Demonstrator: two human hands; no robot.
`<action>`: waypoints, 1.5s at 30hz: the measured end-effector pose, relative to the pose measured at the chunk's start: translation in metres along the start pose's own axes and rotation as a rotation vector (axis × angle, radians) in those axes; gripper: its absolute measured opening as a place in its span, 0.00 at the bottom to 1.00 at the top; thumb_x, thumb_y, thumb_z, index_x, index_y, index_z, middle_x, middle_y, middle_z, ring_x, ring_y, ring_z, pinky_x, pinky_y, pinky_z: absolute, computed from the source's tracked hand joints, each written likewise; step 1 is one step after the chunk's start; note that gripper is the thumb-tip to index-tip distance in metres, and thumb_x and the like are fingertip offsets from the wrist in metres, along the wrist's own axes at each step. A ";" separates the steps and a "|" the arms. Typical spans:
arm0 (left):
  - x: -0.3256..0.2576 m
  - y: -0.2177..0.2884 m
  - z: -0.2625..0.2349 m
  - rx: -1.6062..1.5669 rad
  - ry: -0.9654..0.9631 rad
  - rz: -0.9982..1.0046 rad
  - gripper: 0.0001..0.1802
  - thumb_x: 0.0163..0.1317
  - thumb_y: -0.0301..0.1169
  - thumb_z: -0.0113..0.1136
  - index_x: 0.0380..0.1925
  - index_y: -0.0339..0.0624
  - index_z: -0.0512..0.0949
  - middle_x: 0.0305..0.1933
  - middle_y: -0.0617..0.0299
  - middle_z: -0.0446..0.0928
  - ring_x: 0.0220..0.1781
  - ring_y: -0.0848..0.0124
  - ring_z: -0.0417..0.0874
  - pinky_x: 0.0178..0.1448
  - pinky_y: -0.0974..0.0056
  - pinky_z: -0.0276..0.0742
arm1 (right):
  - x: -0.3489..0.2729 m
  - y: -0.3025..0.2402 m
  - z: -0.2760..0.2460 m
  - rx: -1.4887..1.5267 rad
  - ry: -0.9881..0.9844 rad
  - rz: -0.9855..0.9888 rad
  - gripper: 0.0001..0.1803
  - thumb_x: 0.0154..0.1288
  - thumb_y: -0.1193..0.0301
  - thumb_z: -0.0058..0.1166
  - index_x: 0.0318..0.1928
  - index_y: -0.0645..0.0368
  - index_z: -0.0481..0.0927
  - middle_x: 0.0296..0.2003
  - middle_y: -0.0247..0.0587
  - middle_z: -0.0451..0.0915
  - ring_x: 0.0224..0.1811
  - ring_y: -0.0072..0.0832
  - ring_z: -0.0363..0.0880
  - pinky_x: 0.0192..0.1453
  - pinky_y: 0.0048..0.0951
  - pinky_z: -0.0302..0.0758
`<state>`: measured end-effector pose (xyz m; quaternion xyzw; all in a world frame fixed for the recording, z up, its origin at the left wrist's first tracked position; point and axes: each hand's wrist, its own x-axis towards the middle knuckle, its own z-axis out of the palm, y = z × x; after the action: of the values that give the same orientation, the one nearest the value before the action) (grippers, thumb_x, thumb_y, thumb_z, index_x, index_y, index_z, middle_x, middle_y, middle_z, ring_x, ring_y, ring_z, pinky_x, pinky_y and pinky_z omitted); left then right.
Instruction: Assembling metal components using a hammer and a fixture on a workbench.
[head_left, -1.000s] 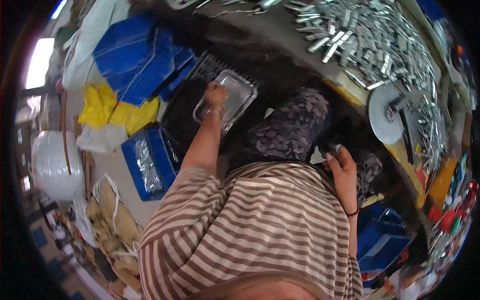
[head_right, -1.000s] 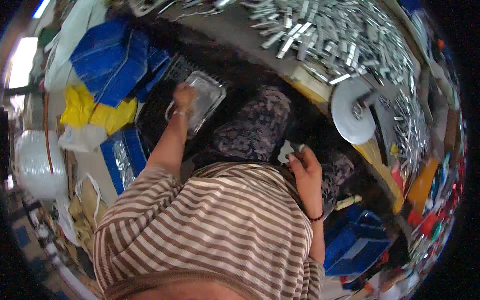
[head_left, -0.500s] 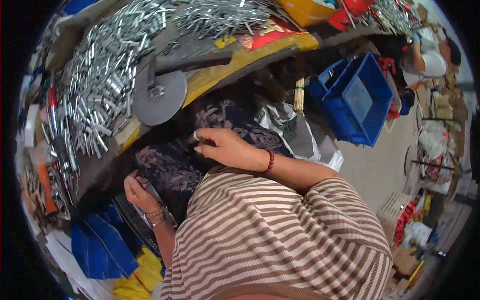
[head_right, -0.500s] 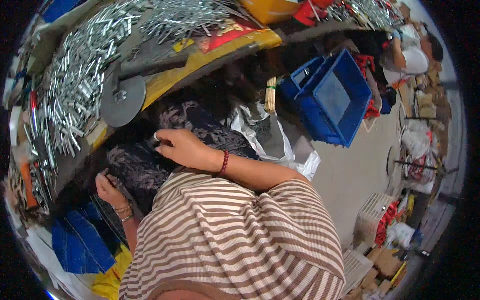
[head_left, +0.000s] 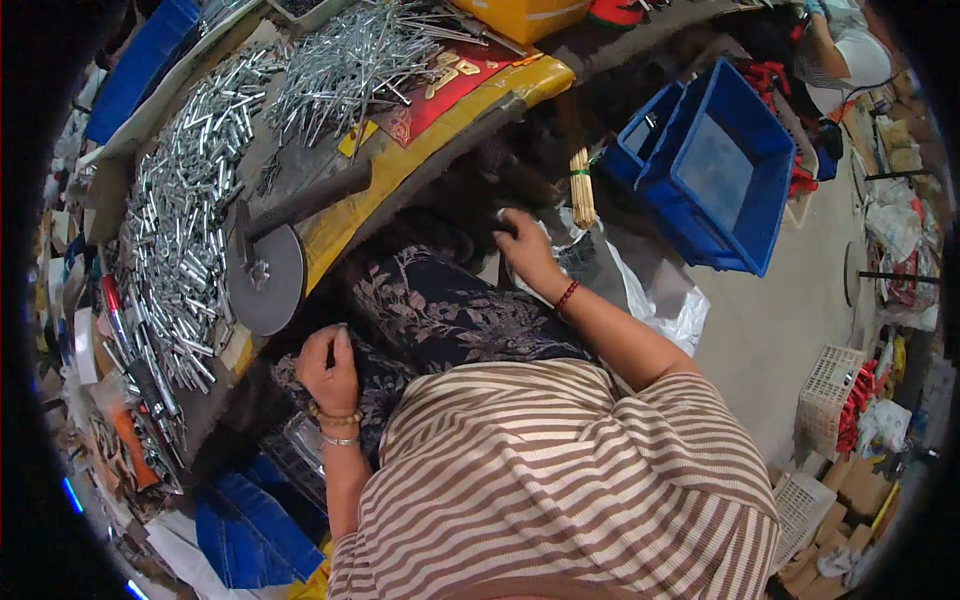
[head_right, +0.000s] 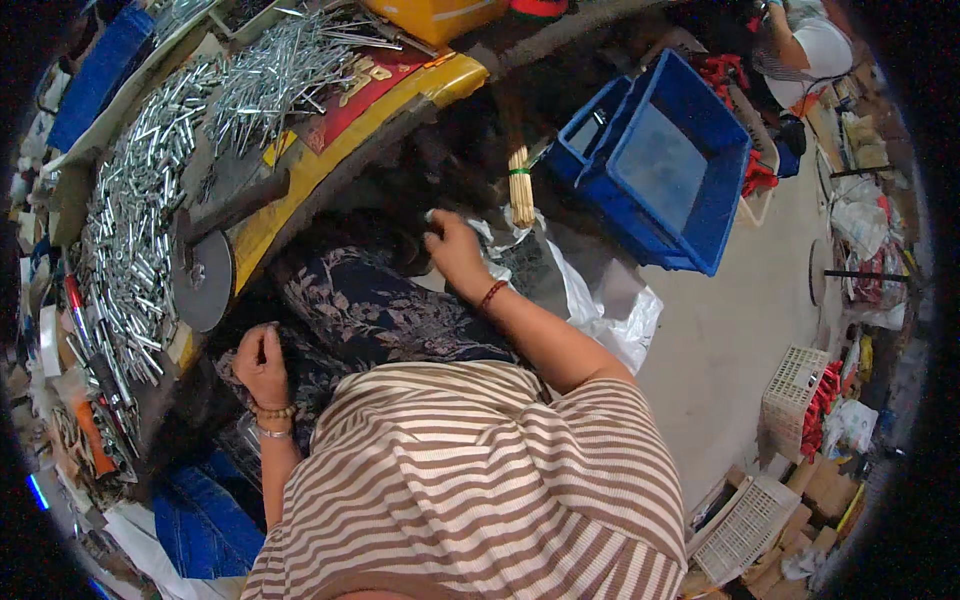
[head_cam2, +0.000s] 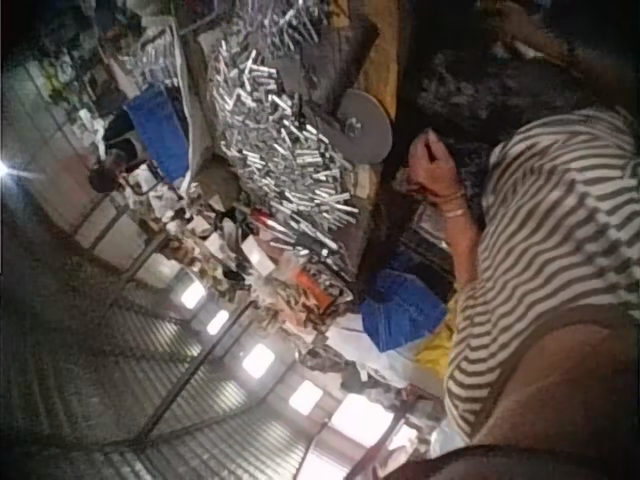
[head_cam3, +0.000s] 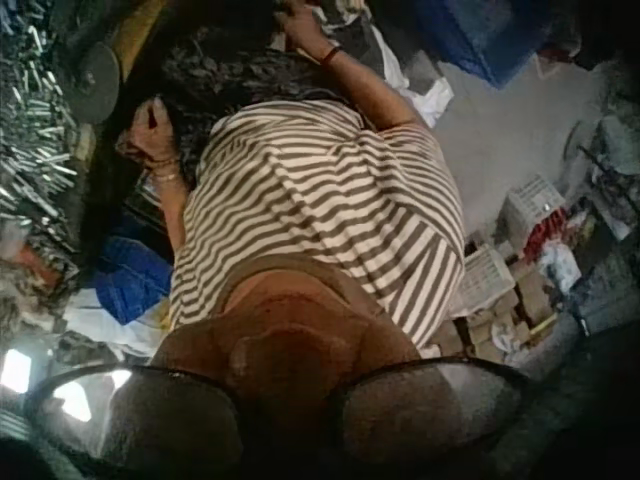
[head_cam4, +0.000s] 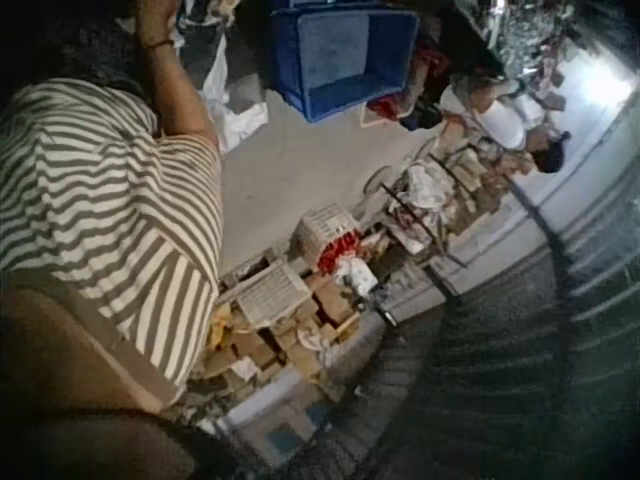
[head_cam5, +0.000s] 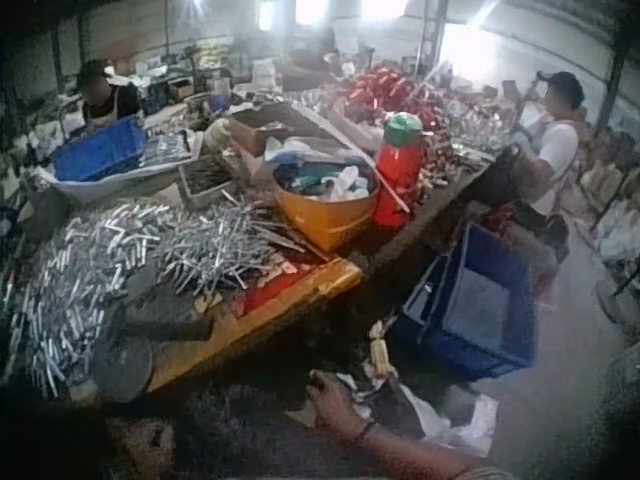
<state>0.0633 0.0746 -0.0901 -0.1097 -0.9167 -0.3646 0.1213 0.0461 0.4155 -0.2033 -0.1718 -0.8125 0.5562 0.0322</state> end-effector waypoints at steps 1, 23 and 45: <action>0.002 0.000 0.002 0.007 -0.002 0.002 0.05 0.66 0.26 0.64 0.37 0.35 0.84 0.39 0.52 0.87 0.40 0.58 0.87 0.48 0.59 0.80 | 0.009 0.014 -0.002 -0.102 0.129 -0.040 0.21 0.65 0.71 0.62 0.57 0.66 0.78 0.52 0.55 0.84 0.54 0.43 0.83 0.59 0.39 0.78; 0.035 0.029 0.026 0.033 -0.137 -0.412 0.13 0.68 0.31 0.64 0.39 0.28 0.85 0.36 0.47 0.87 0.36 0.61 0.87 0.47 0.59 0.80 | 0.200 0.134 -0.023 -0.597 0.220 -0.227 0.32 0.63 0.55 0.63 0.64 0.56 0.78 0.65 0.53 0.75 0.67 0.49 0.73 0.75 0.46 0.67; 0.029 0.015 0.028 -0.022 -0.101 -0.394 0.14 0.72 0.31 0.61 0.35 0.28 0.82 0.31 0.61 0.82 0.34 0.73 0.74 0.43 0.64 0.74 | 0.222 0.185 -0.036 -0.679 0.231 -0.028 0.31 0.65 0.54 0.61 0.64 0.56 0.78 0.66 0.52 0.75 0.69 0.49 0.72 0.76 0.45 0.66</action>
<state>0.0367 0.1085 -0.0916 0.0524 -0.9214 -0.3852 0.0004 -0.1085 0.5771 -0.3897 -0.2231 -0.9443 0.2310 0.0726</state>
